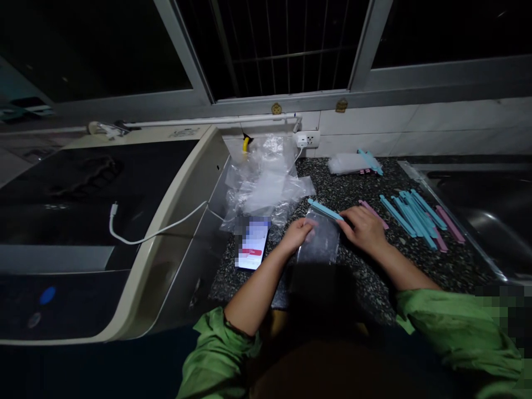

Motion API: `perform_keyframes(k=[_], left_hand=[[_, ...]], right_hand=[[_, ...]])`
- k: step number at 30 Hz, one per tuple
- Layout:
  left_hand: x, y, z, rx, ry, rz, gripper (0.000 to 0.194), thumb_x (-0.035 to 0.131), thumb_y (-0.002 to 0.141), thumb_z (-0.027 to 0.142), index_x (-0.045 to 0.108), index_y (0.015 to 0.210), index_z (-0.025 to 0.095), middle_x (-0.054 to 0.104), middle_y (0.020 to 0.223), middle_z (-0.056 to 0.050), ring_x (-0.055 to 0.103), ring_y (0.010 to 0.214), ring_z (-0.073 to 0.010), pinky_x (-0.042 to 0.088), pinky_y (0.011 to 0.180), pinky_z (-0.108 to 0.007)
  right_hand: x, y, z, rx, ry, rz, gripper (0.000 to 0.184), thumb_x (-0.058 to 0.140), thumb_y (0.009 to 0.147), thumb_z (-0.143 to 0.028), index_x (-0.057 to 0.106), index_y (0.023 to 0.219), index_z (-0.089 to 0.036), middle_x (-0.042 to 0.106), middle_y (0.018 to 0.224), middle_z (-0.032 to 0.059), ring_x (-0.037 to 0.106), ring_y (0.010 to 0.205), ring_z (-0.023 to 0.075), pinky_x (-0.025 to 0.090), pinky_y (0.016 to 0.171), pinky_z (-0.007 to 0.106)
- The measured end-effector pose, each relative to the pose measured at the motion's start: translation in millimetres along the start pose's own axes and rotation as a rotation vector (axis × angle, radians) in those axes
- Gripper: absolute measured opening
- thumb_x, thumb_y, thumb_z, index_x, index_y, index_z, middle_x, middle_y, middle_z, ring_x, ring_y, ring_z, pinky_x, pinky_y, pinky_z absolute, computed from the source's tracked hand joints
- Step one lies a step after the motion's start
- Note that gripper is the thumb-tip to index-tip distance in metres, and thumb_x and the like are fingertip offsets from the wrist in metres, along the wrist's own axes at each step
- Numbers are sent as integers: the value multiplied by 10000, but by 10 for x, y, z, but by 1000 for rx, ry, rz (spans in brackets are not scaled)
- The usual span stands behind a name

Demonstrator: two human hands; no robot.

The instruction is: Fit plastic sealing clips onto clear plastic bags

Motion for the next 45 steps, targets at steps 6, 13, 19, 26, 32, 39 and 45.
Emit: perform_keyframes(k=[6, 13, 19, 26, 32, 39, 45], left_hand=[[6, -66, 84, -41, -42, 25, 111, 475, 628, 117, 544, 548, 149, 500, 457, 33, 401, 436, -84, 301, 492, -210], [24, -99, 105, -31, -70, -3, 126, 478, 596, 117, 512, 479, 151, 465, 403, 40, 369, 394, -78, 267, 460, -214], [44, -118, 107, -67, -98, -61, 135, 501, 586, 159, 507, 452, 147, 475, 409, 30, 370, 379, -78, 249, 443, -221], [10, -147, 131, -25, -177, -54, 297, 641, 621, 408, 569, 557, 127, 539, 502, 1, 439, 471, -93, 317, 509, -230], [-53, -124, 145, 30, -81, 74, 321, 659, 619, 431, 539, 555, 140, 494, 510, 25, 407, 515, -89, 311, 537, -235], [-56, -83, 68, 51, -63, 51, 354, 647, 601, 471, 524, 560, 142, 475, 513, 33, 391, 517, -83, 295, 529, -233], [-41, -103, 112, 61, -55, 49, 349, 652, 612, 447, 511, 521, 141, 446, 494, 36, 370, 518, -78, 298, 539, -234]], right_hand=[[93, -14, -167, -51, 74, -28, 189, 514, 866, -313, 639, 851, -173, 666, 780, 58, 561, 729, 173, 423, 650, 284], [107, -51, -175, -64, 79, -3, 179, 528, 858, -307, 649, 846, -175, 665, 776, 58, 550, 728, 171, 425, 647, 282], [128, -71, -159, -56, 103, -22, 183, 520, 862, -306, 658, 868, -185, 661, 789, 61, 547, 732, 169, 423, 654, 287], [110, -75, -168, -57, 103, -9, 181, 521, 861, -302, 659, 871, -185, 652, 780, 58, 535, 741, 168, 419, 664, 279], [115, -56, -227, -36, 126, -28, 205, 522, 854, -346, 653, 886, -192, 649, 800, 62, 550, 761, 179, 437, 676, 293], [121, -15, -261, -4, 146, -17, 230, 538, 840, -380, 640, 906, -184, 643, 832, 69, 546, 794, 190, 436, 697, 303], [160, 8, -322, -19, 138, -10, 216, 544, 840, -364, 648, 883, -180, 646, 797, 54, 539, 761, 179, 424, 680, 293]])
Point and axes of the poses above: each hand's wrist, its own y-axis towards the middle knuckle, its own x-axis out of the palm, z = x × y, the point moved 7 cm from there along y, towards the middle knuckle
